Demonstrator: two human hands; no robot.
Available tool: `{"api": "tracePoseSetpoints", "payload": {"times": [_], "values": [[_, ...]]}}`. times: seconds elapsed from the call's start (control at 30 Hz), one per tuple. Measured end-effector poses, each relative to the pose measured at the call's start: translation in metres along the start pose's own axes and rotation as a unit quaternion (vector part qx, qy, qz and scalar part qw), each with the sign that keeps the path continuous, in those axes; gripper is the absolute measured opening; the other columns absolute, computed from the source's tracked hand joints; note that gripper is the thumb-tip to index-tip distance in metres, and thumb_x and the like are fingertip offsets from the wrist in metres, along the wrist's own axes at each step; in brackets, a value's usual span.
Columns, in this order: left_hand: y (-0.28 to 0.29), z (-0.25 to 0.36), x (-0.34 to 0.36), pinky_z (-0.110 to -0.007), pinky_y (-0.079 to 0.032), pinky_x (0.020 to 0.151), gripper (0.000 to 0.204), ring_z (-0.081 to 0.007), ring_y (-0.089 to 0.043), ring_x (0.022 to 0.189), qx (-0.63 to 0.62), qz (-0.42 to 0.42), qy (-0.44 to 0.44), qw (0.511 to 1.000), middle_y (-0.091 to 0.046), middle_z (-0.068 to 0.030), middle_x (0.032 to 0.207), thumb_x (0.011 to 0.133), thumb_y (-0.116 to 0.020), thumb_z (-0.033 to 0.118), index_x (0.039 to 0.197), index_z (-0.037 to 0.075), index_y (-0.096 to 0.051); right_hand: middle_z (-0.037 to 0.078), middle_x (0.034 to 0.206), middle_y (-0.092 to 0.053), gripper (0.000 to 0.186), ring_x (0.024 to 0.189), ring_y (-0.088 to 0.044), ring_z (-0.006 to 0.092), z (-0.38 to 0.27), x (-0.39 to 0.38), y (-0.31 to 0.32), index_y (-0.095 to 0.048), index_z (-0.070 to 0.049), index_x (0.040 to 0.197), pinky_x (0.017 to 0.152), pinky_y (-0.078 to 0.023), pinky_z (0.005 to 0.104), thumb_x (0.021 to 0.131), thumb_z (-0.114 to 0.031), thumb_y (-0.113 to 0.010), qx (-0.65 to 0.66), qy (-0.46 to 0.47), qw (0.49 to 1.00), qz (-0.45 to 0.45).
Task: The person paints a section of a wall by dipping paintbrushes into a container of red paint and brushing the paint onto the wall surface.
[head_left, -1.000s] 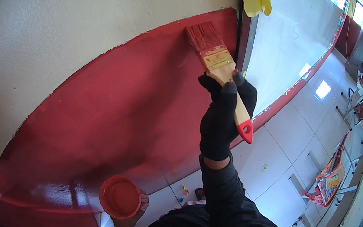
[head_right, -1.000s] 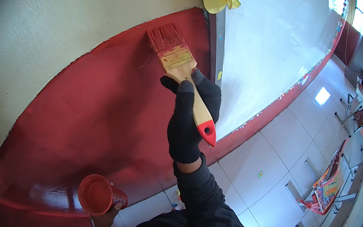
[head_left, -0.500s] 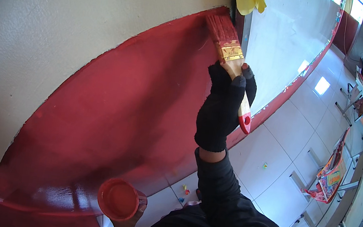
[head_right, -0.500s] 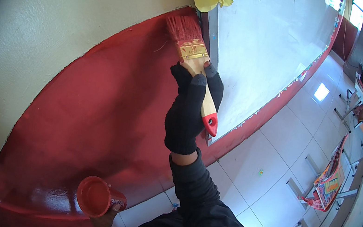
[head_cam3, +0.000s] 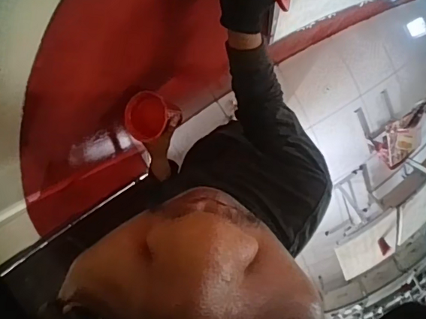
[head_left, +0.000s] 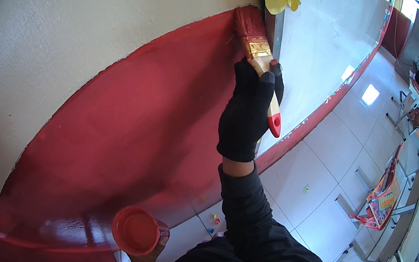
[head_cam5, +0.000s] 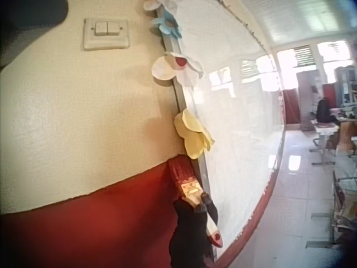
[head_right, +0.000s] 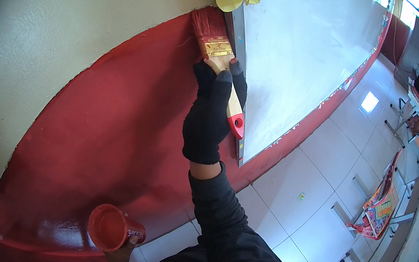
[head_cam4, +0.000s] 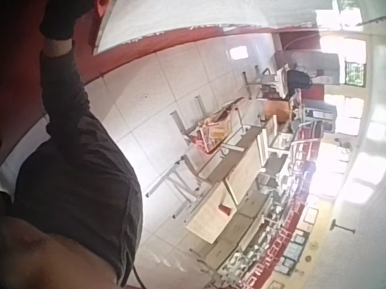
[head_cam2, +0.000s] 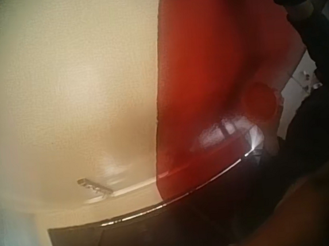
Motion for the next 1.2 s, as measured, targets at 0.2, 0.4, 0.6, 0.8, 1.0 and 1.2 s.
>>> {"api": "tracePoseSetpoints", "payload": {"times": [0.2,0.4,0.6,0.8,1.0,1.2], "values": [[-0.004,0.001,0.002,-0.033,-0.047,0.081,0.075,-0.0184,-0.055,0.093,-0.053,-0.032,0.062,0.996,-0.053,-0.0083,0.104,0.060,-0.077,0.004,0.122,0.003,-0.034,0.014,0.104,-0.051,0.034,0.091,-0.057,0.0222,-0.005,0.007,0.006,-0.040,0.005,0.116,0.082,-0.047,0.0332,0.091,-0.017,-0.042,0.099,-0.063,0.993,-0.001],[0.001,-0.011,-0.002,-0.033,-0.046,0.083,0.079,-0.0193,-0.052,0.099,0.014,-0.019,-0.006,1.000,-0.050,-0.0084,0.111,0.059,-0.078,0.005,0.124,0.005,-0.032,0.017,0.099,-0.054,0.025,0.091,-0.057,0.0266,-0.013,0.005,0.028,-0.046,0.002,0.102,0.077,-0.048,0.0317,0.079,0.008,-0.054,0.044,-0.096,0.994,-0.032],[-0.002,-0.011,-0.002,-0.032,-0.047,0.081,0.084,-0.0200,-0.054,0.096,-0.059,-0.023,0.063,0.996,-0.051,-0.0075,0.109,0.057,-0.079,0.007,0.125,0.005,-0.030,0.017,0.104,-0.052,0.026,0.091,-0.058,0.0252,-0.019,-0.012,0.054,-0.050,-0.002,0.110,0.073,-0.052,0.0350,0.084,-0.002,-0.051,0.239,-0.180,0.953,-0.049],[0.065,-0.173,-0.084,-0.032,-0.048,0.081,0.086,-0.0200,-0.055,0.096,-0.163,0.059,-0.186,0.967,-0.052,-0.0077,0.108,0.057,-0.079,0.007,0.127,0.006,-0.028,0.015,0.099,-0.054,0.026,0.088,-0.056,0.0243,-0.054,0.004,0.052,-0.059,-0.003,0.098,0.074,-0.046,0.0291,0.074,0.006,-0.058,-0.105,0.088,0.979,-0.150],[0.008,-0.022,-0.013,-0.033,-0.047,0.083,0.086,-0.0208,-0.054,0.098,-0.011,0.005,0.073,0.997,-0.051,-0.0085,0.110,0.058,-0.078,0.007,0.127,0.006,-0.028,0.014,0.100,-0.051,0.025,0.095,-0.052,0.0257,-0.058,-0.001,0.029,-0.059,-0.004,0.097,0.080,-0.043,0.0307,0.075,0.006,-0.056,-0.178,0.091,0.968,-0.153],[0.004,-0.006,-0.006,-0.033,-0.047,0.082,0.083,-0.0205,-0.054,0.097,-0.027,-0.022,0.000,0.999,-0.051,-0.0091,0.109,0.058,-0.079,0.007,0.125,0.005,-0.030,0.015,0.102,-0.050,0.024,0.097,-0.052,0.0270,-0.045,-0.006,0.013,-0.057,-0.004,0.100,0.082,-0.042,0.0316,0.077,0.002,-0.055,-0.211,0.065,0.969,-0.107]]}}
Point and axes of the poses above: each hand's wrist, its own x-axis towards the middle knuckle, its own y-axis out of the back of the hand, z = x × y, the point moved 3 cm from there along x, towards the middle knuckle
